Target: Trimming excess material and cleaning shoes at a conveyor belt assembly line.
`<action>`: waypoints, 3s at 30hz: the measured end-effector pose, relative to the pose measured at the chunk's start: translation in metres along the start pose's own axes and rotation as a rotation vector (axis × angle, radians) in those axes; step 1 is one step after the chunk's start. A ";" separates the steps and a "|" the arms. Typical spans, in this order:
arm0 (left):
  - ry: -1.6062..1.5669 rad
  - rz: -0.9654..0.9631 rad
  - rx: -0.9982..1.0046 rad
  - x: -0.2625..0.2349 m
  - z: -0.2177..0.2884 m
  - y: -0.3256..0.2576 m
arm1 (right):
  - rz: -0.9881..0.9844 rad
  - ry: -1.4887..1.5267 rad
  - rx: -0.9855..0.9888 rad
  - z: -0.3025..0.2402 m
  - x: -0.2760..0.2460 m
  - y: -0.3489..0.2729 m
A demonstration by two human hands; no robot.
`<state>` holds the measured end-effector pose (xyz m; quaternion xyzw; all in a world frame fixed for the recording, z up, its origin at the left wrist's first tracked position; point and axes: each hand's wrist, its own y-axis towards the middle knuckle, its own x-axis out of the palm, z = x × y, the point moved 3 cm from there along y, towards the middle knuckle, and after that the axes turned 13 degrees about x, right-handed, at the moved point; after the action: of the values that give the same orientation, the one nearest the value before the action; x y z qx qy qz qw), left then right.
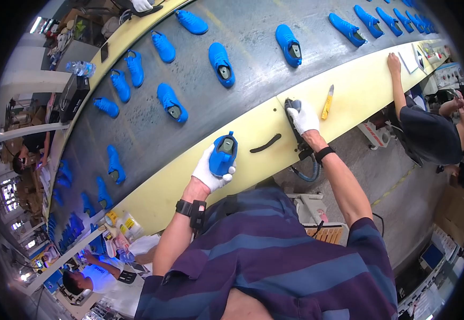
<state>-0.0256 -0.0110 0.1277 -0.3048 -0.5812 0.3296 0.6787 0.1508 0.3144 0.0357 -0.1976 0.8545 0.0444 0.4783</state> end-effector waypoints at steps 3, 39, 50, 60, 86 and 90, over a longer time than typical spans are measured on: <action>0.090 0.010 0.049 0.012 -0.004 0.005 | -0.225 0.045 0.074 -0.005 -0.008 -0.008; 0.246 -0.044 0.008 0.042 -0.013 0.010 | -0.606 -0.284 -0.127 -0.165 -0.119 -0.072; -0.270 -0.108 0.073 -0.036 0.010 -0.013 | -0.445 -0.241 0.066 -0.050 -0.042 0.000; -0.435 -0.133 0.094 -0.050 0.026 -0.020 | -0.231 -0.195 0.035 -0.026 -0.011 0.012; -0.605 0.568 0.931 -0.318 0.237 0.023 | -0.189 -0.246 0.103 -0.003 -0.015 0.031; 0.404 0.555 0.810 -0.209 0.218 0.073 | -0.205 -0.256 0.093 0.002 -0.013 0.032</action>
<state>-0.2711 -0.1287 -0.0228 -0.2182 -0.1623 0.6296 0.7278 0.1460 0.3486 0.0421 -0.2541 0.7630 -0.0195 0.5941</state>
